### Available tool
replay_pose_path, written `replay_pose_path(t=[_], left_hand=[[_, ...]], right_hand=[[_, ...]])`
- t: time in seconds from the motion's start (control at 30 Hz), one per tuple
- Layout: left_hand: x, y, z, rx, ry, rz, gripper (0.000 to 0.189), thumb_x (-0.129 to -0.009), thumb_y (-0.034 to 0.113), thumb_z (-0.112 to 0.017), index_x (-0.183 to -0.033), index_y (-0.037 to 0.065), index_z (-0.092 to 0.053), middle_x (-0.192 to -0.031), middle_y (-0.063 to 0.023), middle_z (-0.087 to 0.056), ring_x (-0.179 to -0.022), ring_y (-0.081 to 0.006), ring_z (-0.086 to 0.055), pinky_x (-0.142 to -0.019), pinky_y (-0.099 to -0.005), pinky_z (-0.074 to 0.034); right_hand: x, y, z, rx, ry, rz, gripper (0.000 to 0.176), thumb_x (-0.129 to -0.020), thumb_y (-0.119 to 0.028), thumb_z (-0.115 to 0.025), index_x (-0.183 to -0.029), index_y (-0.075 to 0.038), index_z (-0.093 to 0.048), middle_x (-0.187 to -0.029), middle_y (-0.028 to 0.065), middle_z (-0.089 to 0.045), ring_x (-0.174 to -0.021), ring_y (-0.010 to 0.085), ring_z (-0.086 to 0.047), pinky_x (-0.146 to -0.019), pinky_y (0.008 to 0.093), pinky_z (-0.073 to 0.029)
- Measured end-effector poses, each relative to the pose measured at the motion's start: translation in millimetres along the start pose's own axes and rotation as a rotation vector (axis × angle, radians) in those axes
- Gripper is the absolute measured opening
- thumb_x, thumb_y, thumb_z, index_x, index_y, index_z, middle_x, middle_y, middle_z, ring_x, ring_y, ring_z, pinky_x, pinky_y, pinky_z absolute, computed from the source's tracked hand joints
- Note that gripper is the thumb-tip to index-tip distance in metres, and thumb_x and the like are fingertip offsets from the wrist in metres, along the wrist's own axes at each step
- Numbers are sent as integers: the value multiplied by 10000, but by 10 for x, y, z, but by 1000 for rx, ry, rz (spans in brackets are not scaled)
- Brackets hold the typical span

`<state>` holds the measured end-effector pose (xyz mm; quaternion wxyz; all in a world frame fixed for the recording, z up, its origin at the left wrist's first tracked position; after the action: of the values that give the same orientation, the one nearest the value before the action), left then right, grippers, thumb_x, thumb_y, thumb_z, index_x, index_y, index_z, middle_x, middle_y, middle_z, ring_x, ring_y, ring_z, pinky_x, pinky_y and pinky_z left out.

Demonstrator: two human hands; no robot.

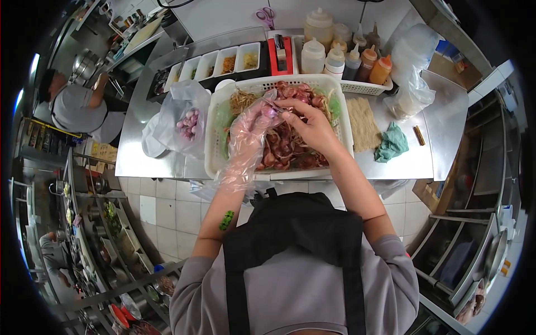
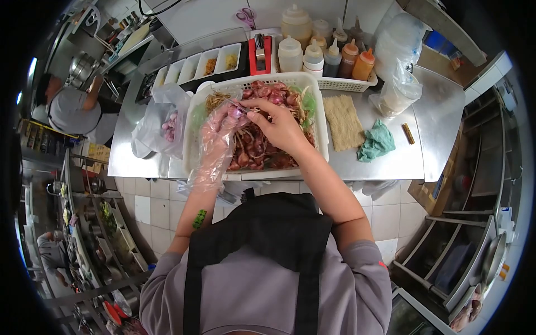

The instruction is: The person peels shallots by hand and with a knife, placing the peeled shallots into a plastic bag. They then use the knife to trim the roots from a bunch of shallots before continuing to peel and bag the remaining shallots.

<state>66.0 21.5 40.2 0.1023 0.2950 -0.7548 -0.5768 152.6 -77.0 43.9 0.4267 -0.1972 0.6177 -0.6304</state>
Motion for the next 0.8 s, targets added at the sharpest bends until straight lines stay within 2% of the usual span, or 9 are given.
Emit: replay_pose_path(t=[0.1,0.17,0.3,0.37,0.53,0.63,0.7,0.8], left_hand=[[-12,-54,53,-35,6,38,334,-895,172,-607,-1159,-22,-546,-1117,-107,-585,-974,-182,-596,-866,-320,-520],[-6,-27,38,-34,1,40,332,-896,179,-604,-1156,-19,-547,-1104,-104,-589,-973,-180,-596,-867,-320,-518],[7,-59,91,-77,20,18,315,-903,200,-597,-1136,-8,-560,-1073,-93,-598,-963,-169,-595,-852,-308,-509],[15,-23,87,-111,34,17,309,-906,203,-594,-1134,-3,-563,-1071,-92,-599,-957,-162,-593,-839,-300,-505],[12,-81,102,-74,9,12,295,-911,198,-588,-1135,6,-570,-1079,-92,-602,-949,-142,-582,-812,-281,-493],[2,-93,73,-71,-48,-6,284,-910,180,-586,-1133,6,-570,-1095,-94,-602,-973,-154,-577,-844,-285,-479],[-8,-15,56,-458,-119,-170,266,-887,149,-595,-1121,22,-598,-1049,-104,-629,-942,-202,-605,-842,-319,-470],[-9,-81,144,-582,-87,-266,243,-865,136,-606,-1082,29,-618,-997,-120,-629,-924,-240,-611,-820,-327,-464]], right_hand=[[-1,12,3,23,4,-43,313,-917,-171,-561,-1207,-53,-565,-1156,54,-601,-1063,137,-529,-948,293,-392],[-1,-25,-2,-70,-37,-18,347,-913,-166,-564,-1245,-68,-538,-1173,48,-597,-1066,144,-532,-939,298,-399],[32,-117,6,26,-149,73,383,-904,-151,-570,-1277,-88,-516,-1195,48,-590,-1063,157,-538,-938,306,-404],[50,-177,-19,72,-177,135,395,-886,-121,-568,-1278,-139,-524,-1185,88,-606,-1024,207,-588,-910,318,-432],[38,-215,-22,131,-175,232,386,-867,-97,-567,-1251,-134,-545,-1203,79,-600,-1040,258,-600,-896,335,-453],[34,-207,-8,195,-180,274,375,-853,-95,-574,-1226,-127,-562,-1180,74,-611,-1024,284,-606,-879,342,-468],[41,-209,-11,227,-178,303,370,-848,-97,-578,-1216,-128,-569,-1164,73,-618,-1008,293,-610,-869,343,-475],[43,-199,-7,222,-187,286,350,-844,-99,-580,-1192,-132,-582,-1143,85,-624,-998,297,-609,-855,350,-477]])
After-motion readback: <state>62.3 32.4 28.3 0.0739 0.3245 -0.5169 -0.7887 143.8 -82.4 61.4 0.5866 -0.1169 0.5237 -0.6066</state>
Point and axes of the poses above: each hand's wrist, its own x-axis away from the middle knuckle, its own z-axis out of the back of the hand, y = z × x, the point moved 8 cm from there along -x, towards the middle knuckle
